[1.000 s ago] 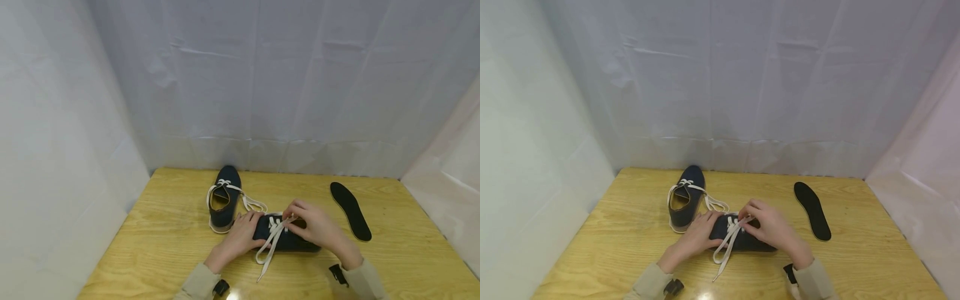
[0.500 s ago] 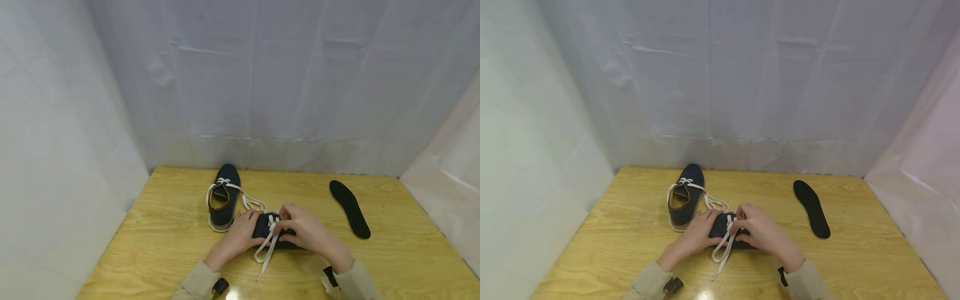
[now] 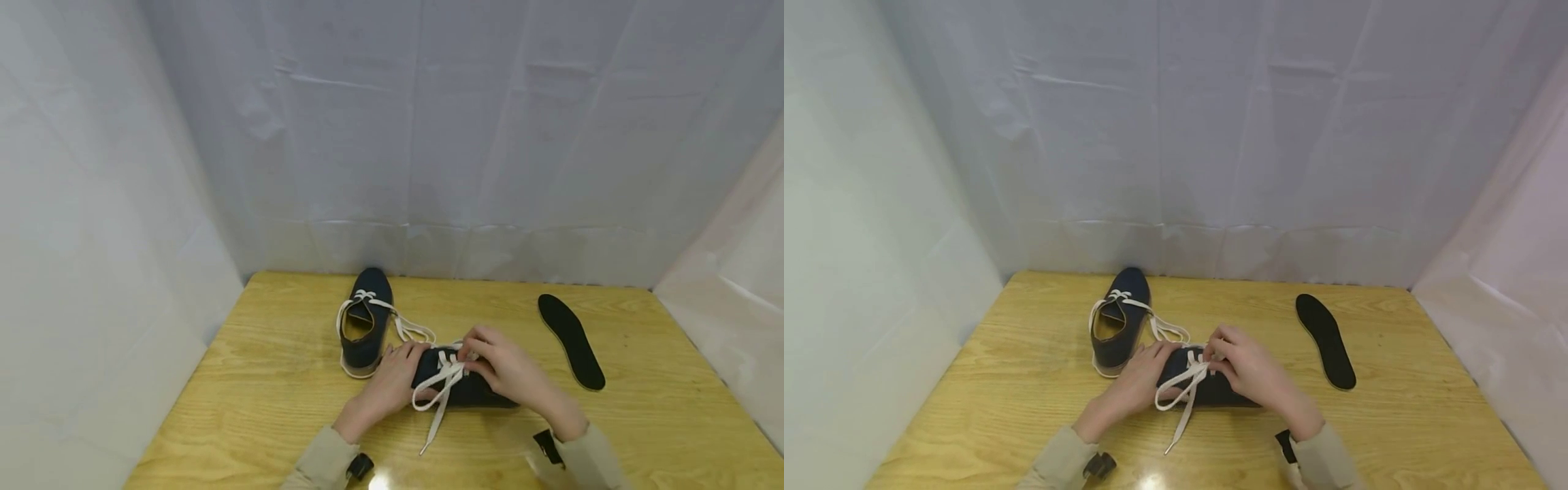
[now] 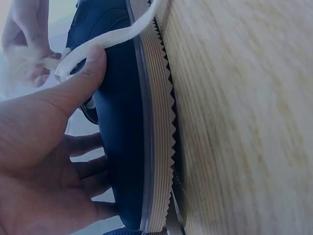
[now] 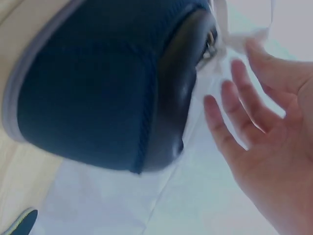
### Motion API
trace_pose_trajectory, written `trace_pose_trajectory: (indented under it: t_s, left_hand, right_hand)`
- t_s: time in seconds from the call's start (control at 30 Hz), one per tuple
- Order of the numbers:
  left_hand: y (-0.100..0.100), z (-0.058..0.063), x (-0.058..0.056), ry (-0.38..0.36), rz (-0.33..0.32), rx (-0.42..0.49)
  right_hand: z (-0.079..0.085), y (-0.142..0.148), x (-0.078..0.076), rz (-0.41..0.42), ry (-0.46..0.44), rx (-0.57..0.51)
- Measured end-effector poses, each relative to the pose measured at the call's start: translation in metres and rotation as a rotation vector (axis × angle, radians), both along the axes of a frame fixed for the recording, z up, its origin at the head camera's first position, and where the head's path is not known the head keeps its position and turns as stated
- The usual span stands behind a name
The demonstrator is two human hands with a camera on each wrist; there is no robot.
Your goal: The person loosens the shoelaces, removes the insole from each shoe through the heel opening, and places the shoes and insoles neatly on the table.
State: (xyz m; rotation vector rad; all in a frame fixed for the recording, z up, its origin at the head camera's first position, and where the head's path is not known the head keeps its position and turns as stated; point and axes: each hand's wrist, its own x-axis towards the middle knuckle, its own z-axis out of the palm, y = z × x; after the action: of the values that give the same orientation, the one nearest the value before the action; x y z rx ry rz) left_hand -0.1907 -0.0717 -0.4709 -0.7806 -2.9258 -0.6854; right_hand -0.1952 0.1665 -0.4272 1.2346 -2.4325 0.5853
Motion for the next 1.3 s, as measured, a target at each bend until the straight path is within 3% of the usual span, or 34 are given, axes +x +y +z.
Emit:
trace_pose_trajectory:
  t_s: [0.2,0.47,0.63,1.07,1.3]
  left_hand:
    - [-0.001,0.000,-0.001,-0.041,0.000,0.033]
    - [-0.001,0.000,-0.001,-0.035,-0.002,0.004]
    - [0.000,0.000,0.000,-0.039,0.000,0.015]
    - [0.000,0.000,-0.001,-0.066,0.011,0.012]
    - [0.001,0.001,-0.001,-0.059,0.007,0.027]
  right_hand:
    - [0.004,-0.001,0.001,-0.018,-0.026,0.061]
    - [-0.005,-0.016,0.008,-0.203,-0.013,0.114]
    - [-0.007,-0.017,0.011,-0.276,0.068,0.105]
    - [0.000,-0.011,0.014,-0.190,0.033,0.167]
    - [-0.005,-0.014,0.014,-0.212,0.078,0.168]
